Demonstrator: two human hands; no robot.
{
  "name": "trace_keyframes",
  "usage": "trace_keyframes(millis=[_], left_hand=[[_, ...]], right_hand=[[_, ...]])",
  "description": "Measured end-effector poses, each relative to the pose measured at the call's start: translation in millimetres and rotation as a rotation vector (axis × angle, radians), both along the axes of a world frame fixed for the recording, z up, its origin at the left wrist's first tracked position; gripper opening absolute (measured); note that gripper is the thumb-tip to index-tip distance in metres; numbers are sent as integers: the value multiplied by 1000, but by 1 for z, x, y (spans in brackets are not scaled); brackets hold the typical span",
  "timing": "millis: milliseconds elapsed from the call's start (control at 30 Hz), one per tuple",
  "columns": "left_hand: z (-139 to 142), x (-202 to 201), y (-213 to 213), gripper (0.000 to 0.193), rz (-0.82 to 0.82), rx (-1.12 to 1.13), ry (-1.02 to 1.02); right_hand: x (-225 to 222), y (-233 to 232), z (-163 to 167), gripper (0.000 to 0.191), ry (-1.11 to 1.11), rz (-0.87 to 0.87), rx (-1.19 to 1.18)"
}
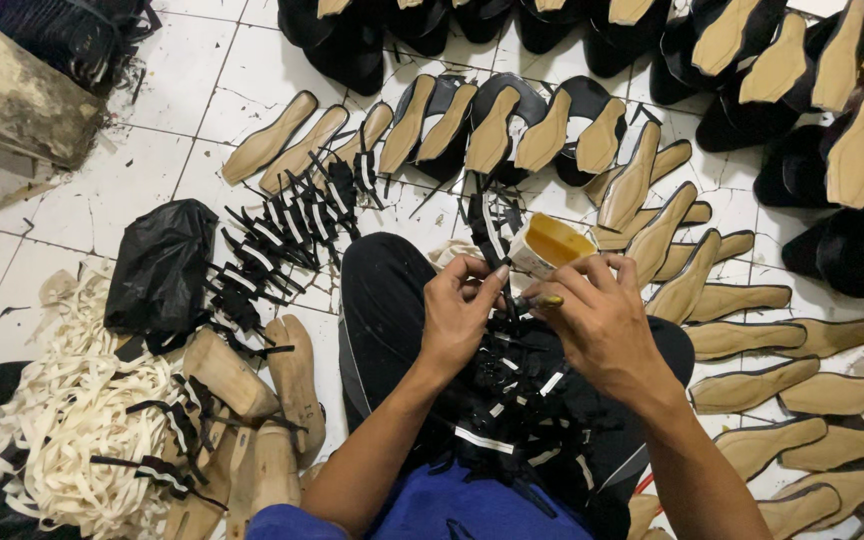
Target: The person sits on the workshop floor and applies glue with a brush to black fabric straps, dipping the brush into a glue container and setting the coated straps on the floor among rows of shoe lasts and uppers.
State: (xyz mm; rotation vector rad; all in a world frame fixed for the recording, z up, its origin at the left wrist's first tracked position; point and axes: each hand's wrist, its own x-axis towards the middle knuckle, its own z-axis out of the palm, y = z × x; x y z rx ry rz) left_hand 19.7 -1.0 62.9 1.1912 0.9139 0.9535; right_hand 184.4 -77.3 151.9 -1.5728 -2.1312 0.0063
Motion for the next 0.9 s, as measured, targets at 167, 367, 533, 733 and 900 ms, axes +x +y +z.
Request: trace_keyframes(millis=[167,367,533,733,900], left_hand=[[6,0,0,18,2,36,-11],[13,2,-2,19,-32,19,22],[11,1,-1,19,-4,15,-4],[3,2,2,20,8,-15,-18],[1,0,4,20,7,11,-27]], right_hand=[[6,-11,9,36,-4,-75,4],[0,-10,6,44,-114,-23,59],[-1,-11,0,49,-128,25,60],[-3,-23,-11,52,-104,64,-26],[7,-30,-7,40,54,-31,55]])
